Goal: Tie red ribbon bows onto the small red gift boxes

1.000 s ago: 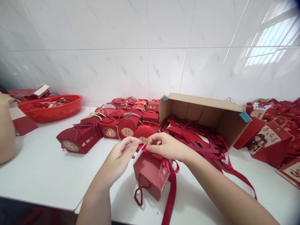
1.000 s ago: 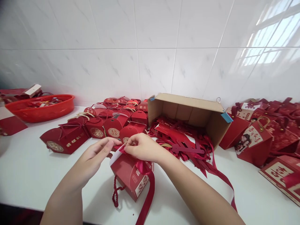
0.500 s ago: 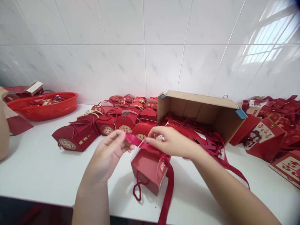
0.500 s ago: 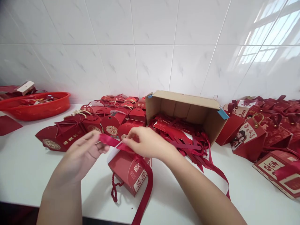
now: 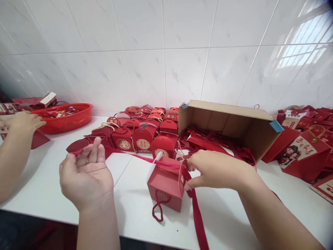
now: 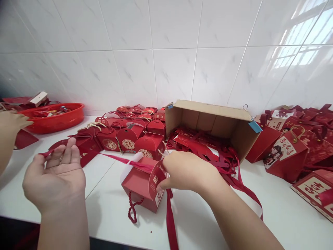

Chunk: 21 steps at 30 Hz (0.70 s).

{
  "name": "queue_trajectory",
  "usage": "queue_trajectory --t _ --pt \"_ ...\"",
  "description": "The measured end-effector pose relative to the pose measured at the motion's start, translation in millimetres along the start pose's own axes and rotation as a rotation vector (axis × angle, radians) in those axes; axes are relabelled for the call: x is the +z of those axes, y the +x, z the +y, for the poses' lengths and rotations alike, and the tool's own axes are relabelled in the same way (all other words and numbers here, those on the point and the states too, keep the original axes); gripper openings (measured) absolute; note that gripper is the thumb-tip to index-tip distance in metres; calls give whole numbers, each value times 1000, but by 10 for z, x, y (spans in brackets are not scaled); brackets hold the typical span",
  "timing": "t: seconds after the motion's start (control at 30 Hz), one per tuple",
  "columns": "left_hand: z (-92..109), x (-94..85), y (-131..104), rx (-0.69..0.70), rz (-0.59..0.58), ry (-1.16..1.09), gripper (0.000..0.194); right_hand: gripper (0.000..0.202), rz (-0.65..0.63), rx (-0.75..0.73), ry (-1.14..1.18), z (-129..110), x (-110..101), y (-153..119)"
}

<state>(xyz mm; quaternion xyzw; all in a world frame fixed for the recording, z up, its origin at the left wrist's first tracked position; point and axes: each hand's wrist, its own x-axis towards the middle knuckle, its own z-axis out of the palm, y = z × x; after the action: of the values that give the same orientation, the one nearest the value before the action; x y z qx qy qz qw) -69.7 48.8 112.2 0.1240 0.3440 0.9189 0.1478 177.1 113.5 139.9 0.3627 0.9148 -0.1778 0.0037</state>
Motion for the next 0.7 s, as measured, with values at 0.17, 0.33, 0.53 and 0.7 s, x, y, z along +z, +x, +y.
queue_trajectory --t 0.17,0.33,0.53,0.7 --pt "-126 -56 -6 -44 -283 306 18 22 10 -51 24 71 32 168" --pt "-193 -75 -104 -220 -808 830 27 13 -182 -45 82 184 -2 225" --pt "-186 -78 -119 -363 -1097 995 31 8 -283 40 71 245 -145 152" --pt "-193 -105 -73 -372 -1174 1023 34 9 -304 78 119 421 -171 94"
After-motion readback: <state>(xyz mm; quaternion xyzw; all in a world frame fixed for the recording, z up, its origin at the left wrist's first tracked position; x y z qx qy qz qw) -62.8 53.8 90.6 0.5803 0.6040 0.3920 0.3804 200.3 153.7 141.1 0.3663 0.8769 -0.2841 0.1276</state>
